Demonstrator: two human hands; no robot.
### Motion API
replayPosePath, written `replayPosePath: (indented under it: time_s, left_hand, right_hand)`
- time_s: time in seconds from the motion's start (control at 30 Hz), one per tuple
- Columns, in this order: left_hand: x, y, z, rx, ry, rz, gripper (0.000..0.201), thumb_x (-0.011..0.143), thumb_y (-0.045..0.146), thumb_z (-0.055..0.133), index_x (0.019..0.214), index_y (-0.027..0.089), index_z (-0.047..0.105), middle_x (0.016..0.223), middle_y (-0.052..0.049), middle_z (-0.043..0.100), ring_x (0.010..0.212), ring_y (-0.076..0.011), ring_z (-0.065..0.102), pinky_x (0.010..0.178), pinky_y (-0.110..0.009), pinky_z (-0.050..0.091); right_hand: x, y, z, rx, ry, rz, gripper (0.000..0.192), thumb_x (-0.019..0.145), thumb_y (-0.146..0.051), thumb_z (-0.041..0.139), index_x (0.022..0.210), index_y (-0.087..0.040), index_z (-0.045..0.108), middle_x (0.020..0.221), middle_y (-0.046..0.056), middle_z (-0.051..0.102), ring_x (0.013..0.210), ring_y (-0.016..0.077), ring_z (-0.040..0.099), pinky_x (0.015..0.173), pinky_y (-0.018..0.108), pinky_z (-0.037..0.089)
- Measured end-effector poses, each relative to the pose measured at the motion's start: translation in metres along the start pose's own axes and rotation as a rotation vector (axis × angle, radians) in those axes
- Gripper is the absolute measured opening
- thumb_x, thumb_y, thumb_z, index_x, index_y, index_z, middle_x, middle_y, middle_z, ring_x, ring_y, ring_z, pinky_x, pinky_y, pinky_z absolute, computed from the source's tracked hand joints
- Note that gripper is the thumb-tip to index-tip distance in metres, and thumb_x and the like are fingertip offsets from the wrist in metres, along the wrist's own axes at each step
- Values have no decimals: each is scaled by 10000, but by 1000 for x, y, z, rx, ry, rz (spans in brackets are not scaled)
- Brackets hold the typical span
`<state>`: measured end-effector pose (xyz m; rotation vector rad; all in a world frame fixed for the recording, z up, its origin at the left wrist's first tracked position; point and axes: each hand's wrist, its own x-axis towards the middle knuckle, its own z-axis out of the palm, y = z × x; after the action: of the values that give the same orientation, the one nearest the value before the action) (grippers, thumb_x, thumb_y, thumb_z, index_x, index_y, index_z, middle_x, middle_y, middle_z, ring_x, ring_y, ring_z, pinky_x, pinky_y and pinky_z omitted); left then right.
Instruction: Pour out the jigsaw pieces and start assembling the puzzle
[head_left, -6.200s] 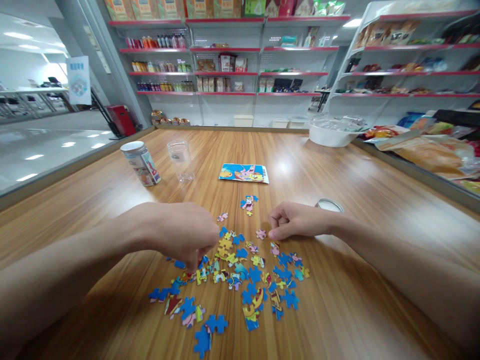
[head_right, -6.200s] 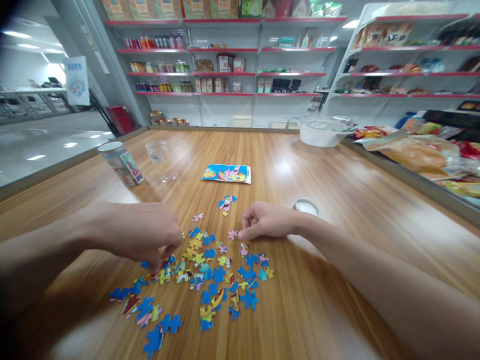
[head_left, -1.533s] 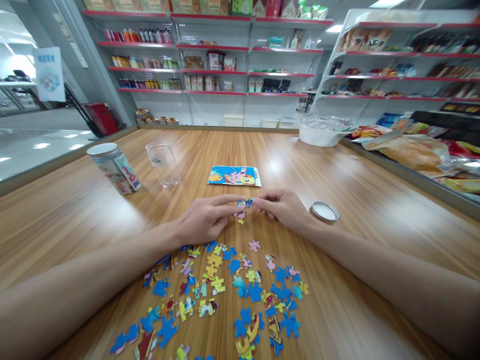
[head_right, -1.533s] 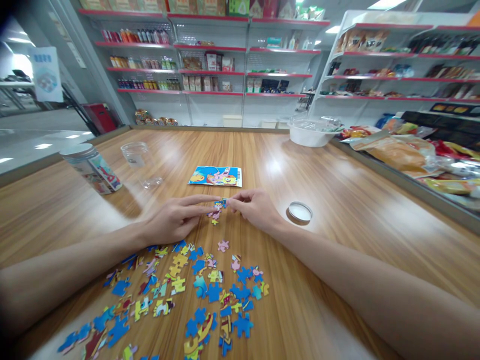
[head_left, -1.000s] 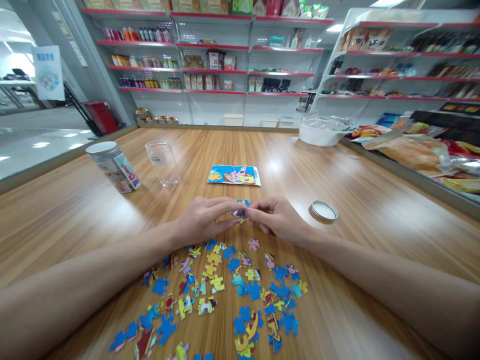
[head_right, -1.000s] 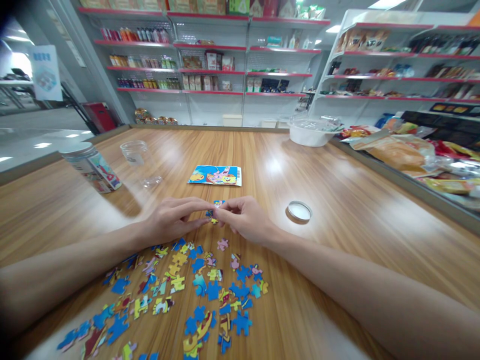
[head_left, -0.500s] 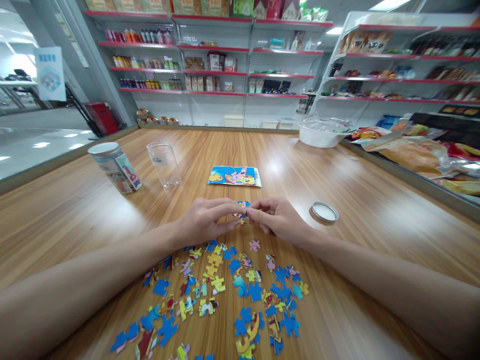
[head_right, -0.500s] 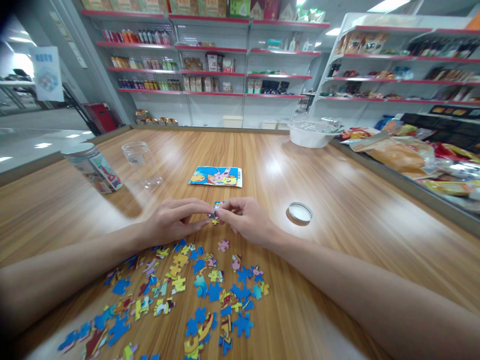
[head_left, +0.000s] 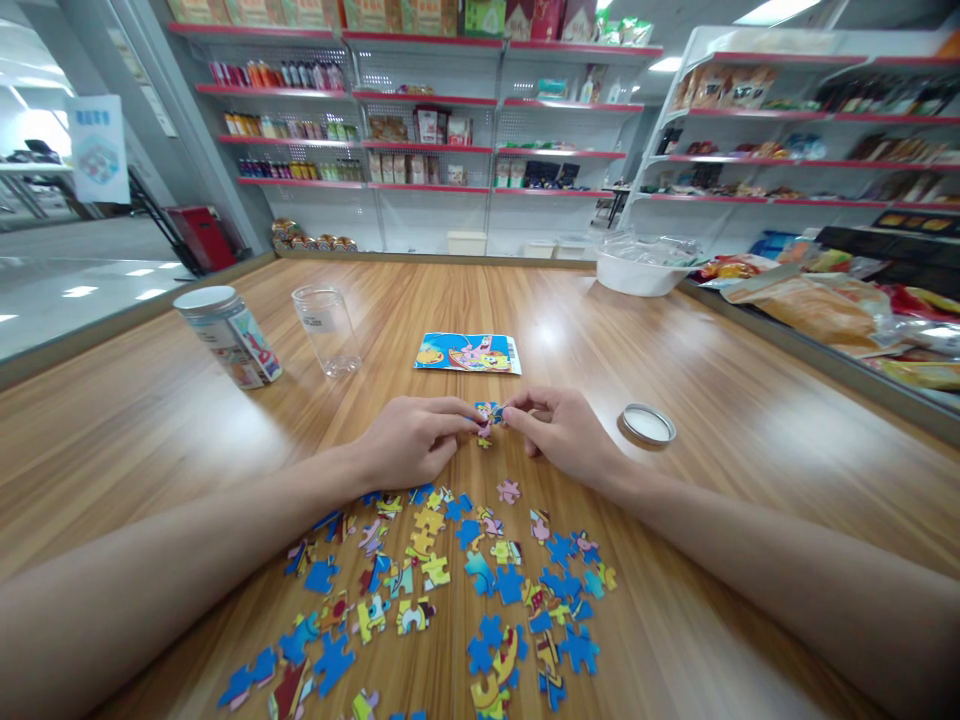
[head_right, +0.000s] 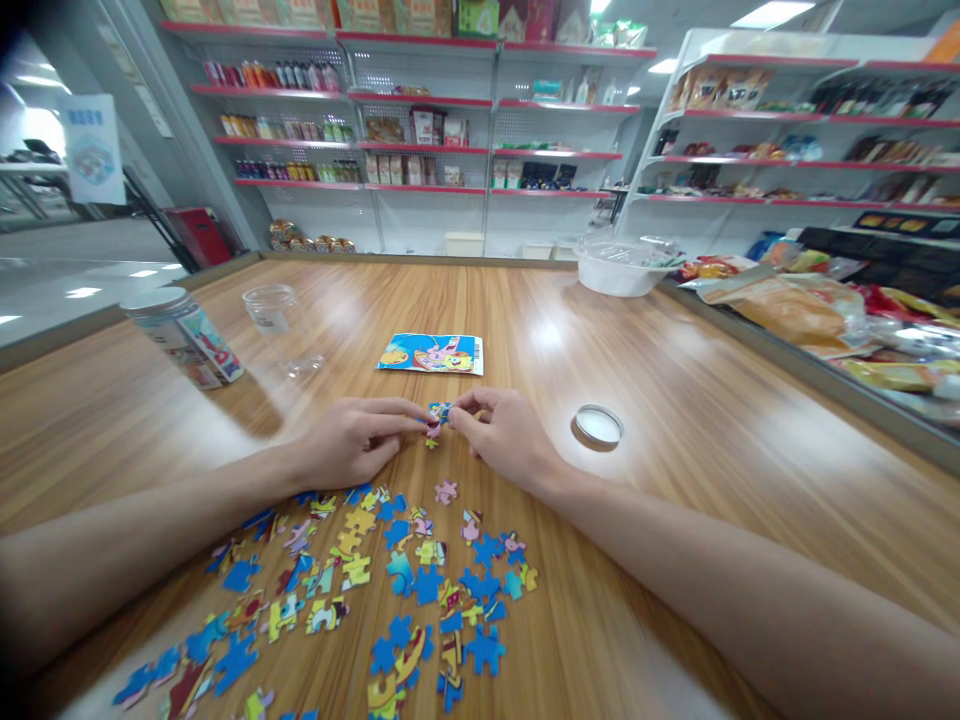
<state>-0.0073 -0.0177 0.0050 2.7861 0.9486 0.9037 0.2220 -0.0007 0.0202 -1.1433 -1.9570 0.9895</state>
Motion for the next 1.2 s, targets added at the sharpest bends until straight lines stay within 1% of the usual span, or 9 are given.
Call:
replayPosePath:
  time_s: [0.2, 0.4, 0.5, 0.57, 0.63, 0.73, 0.9, 1.1, 1.2]
  left_hand:
    - [1, 1, -1, -34, -22, -11, 380, 820, 51, 470, 1068, 190, 721, 1155, -49, 719, 1016, -172, 698, 894, -338, 594]
    - [1, 1, 0, -40, -17, -19, 382, 813, 38, 479, 1066, 193, 720, 1153, -53, 717, 1015, -168, 693, 887, -338, 595]
    - [2, 1, 0, -65, -5, -17, 376, 812, 30, 477, 1051, 192, 717, 1140, -56, 720, 1016, -165, 692, 895, -342, 593]
    - [2, 1, 0, -79, -7, -16, 376, 807, 26, 475, 1049, 188, 714, 1137, -58, 721, 1014, -168, 694, 894, -347, 593]
    - [2, 0, -1, -89, -17, -14, 381, 800, 23, 470, 1048, 184, 711, 1138, -59, 721, 1007, -171, 696, 886, -348, 594]
    - [2, 0, -2, -95, -29, -9, 389, 790, 21, 463, 1047, 181, 707, 1138, -59, 721, 996, -172, 698, 876, -346, 594]
    - [1, 0, -1, -80, -30, -11, 388, 782, 21, 456, 1042, 173, 700, 1142, -59, 718, 983, -179, 701, 865, -351, 594]
    - [1, 0, -2, -60, -43, -19, 392, 761, 15, 450, 1027, 172, 692, 1110, -59, 722, 963, -187, 704, 833, -352, 595]
    - [1, 0, -2, -66, -40, -14, 405, 761, 13, 451, 1046, 181, 686, 1128, -56, 718, 1000, -185, 697, 860, -357, 593]
  right_hand:
    - [0, -1, 0, 3, -17, 68, 236, 846, -353, 612, 877, -130, 683, 545, -4, 613, 420, 87, 549, 421, 191, 411]
    - [0, 0, -1, -21, 17, 33, 242, 860, -328, 593, 933, -132, 715, 503, -19, 570, 418, 96, 516, 427, 218, 383]
    - [0, 1, -1, -48, 10, -5, 247, 878, -300, 574, 956, -135, 740, 497, -16, 558, 441, 104, 501, 456, 238, 380]
    - [1, 2, -1, -61, -10, -54, 243, 887, -291, 575, 965, -139, 749, 524, -5, 574, 482, 112, 512, 478, 243, 383]
    - [2, 4, -1, -53, -38, -97, 244, 893, -293, 585, 1005, -141, 739, 595, 11, 618, 531, 115, 532, 498, 242, 389]
    - [2, 6, -1, -30, -57, -120, 256, 885, -301, 617, 1054, -130, 706, 695, 29, 661, 583, 116, 552, 525, 241, 406]
    - [1, 5, 0, -60, -73, -144, 221, 912, -292, 592, 997, -143, 732, 696, 27, 654, 617, 119, 563, 548, 242, 421]
    - [-2, 3, 2, 92, -188, -179, 252, 883, -272, 627, 1089, -143, 692, 830, 49, 701, 689, 127, 625, 603, 250, 491]
    - [-2, 4, 2, 137, -210, -168, 254, 898, -262, 596, 1098, -126, 675, 839, 66, 711, 719, 138, 660, 667, 272, 526]
